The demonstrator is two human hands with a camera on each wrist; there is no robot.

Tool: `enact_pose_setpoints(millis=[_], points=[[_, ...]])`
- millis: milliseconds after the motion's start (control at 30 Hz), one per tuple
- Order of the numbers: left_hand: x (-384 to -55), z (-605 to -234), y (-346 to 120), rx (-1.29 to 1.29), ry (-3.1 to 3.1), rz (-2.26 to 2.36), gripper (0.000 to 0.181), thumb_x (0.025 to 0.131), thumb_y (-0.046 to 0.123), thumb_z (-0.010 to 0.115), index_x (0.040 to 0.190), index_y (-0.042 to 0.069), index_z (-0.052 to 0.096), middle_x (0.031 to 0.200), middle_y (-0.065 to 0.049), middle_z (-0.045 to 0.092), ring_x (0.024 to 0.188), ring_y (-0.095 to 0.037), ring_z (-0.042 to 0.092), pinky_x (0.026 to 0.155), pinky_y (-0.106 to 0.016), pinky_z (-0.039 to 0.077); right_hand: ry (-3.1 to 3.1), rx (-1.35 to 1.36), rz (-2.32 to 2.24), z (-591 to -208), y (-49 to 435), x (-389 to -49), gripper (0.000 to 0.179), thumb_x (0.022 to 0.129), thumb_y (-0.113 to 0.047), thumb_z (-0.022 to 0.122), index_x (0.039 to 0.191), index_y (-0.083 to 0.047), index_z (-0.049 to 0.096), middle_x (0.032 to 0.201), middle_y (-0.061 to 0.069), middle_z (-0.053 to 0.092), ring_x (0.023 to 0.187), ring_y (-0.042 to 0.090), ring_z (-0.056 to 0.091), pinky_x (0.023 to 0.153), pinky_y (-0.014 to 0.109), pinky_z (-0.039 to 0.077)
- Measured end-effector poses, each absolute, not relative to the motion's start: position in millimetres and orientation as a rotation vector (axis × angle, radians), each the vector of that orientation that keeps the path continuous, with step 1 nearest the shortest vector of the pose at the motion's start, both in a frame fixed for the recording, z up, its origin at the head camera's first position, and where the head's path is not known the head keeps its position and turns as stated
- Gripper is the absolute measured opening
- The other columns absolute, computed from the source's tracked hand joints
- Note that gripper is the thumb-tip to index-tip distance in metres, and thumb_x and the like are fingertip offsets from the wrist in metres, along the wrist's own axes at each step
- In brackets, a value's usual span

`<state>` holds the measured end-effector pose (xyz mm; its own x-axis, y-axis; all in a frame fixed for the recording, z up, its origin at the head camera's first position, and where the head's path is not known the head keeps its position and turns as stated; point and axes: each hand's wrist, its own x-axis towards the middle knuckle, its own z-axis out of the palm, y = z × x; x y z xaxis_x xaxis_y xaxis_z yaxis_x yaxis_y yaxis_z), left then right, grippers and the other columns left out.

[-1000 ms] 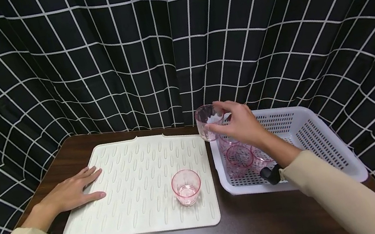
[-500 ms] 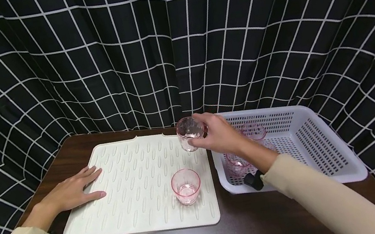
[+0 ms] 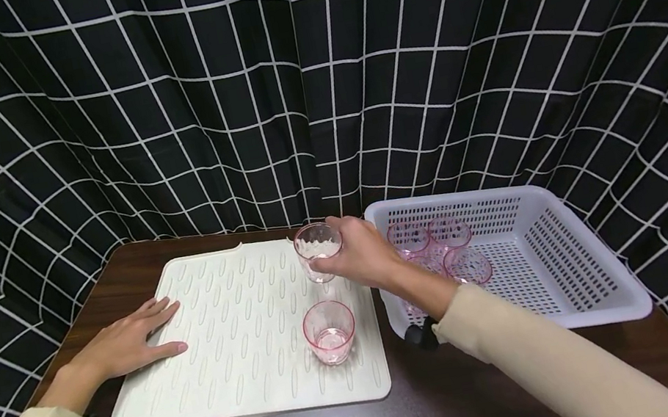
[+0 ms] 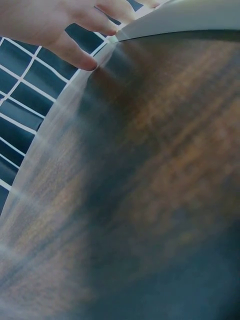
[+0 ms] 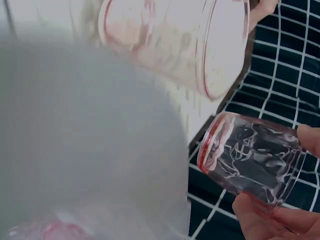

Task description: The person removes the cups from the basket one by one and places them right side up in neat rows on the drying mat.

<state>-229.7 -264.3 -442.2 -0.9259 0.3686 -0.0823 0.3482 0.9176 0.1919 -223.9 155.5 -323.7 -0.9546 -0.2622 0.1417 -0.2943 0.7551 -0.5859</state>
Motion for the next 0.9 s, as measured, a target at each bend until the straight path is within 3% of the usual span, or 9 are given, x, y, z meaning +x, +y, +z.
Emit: enact_pose_setpoints(millis=[267,333,400,500,567,767,900], points=[[-229,-443,-265,0.556,2.965,0.268,0.097,0.083,0.077,0.055,0.151,0.008,0.043,0.155,-0.022,0.037,0.143,-0.047,0.029,0.103,-0.072,0.031,-2.917,0.429,0.954,-326,141,-224,0.077,0.080,-0.030,0.083,0.141,0.005,0.051,0.105,0.017,0.065,0.082,0.023,0.060,0.069,0.035,0.051],[-229,-443,-266,0.564,2.968,0.270,0.097,0.083,0.077,0.055,0.150,0.007,0.044,0.155,-0.023,0.037,0.143,-0.047,0.029,0.102,-0.072,0.031,-2.913,0.430,0.951,-327,138,-226,0.072,0.080,-0.029,0.082,0.137,0.005,0.054,0.107,0.018,0.066,0.086,0.026,0.061,0.073,0.039,0.052],[-229,-443,-266,0.566,2.968,0.273,0.097,0.083,0.076,0.055,0.150,0.008,0.044,0.155,-0.023,0.037,0.143,-0.047,0.030,0.102,-0.072,0.031,-2.918,0.415,0.951,-329,135,-227,0.072,0.081,-0.029,0.082,0.137,0.006,0.053,0.117,0.021,0.065,0.100,0.030,0.063,0.083,0.042,0.053],[-229,-443,-266,0.576,2.968,0.271,0.097,0.084,0.076,0.055,0.150,0.007,0.044,0.155,-0.023,0.037,0.143,-0.047,0.029,0.102,-0.072,0.031,-2.946,0.383,0.952,-335,133,-229,0.077,0.081,-0.030,0.081,0.140,0.009,0.049,0.134,0.025,0.059,0.124,0.035,0.056,0.100,0.046,0.047],[-230,-443,-266,0.574,2.966,0.267,0.097,0.083,0.077,0.054,0.150,0.008,0.043,0.155,-0.023,0.037,0.143,-0.047,0.029,0.103,-0.072,0.031,-2.973,0.345,0.958,-338,131,-230,0.084,0.081,-0.030,0.082,0.144,0.010,0.043,0.141,0.025,0.053,0.130,0.036,0.051,0.105,0.046,0.044],[-231,-445,-266,0.573,2.971,0.263,0.097,0.083,0.077,0.054,0.150,0.007,0.044,0.155,-0.023,0.037,0.143,-0.047,0.030,0.102,-0.072,0.032,-3.023,0.255,0.984,-349,126,-234,0.086,0.082,-0.027,0.082,0.147,0.010,0.039,0.138,0.026,0.054,0.119,0.034,0.058,0.099,0.046,0.048],[-231,-445,-267,0.577,2.972,0.263,0.098,0.083,0.077,0.055,0.150,0.007,0.044,0.155,-0.023,0.037,0.142,-0.048,0.031,0.102,-0.072,0.032,-3.060,0.218,0.951,-356,124,-235,0.086,0.083,-0.025,0.082,0.148,0.009,0.037,0.138,0.027,0.051,0.128,0.037,0.050,0.103,0.048,0.045]])
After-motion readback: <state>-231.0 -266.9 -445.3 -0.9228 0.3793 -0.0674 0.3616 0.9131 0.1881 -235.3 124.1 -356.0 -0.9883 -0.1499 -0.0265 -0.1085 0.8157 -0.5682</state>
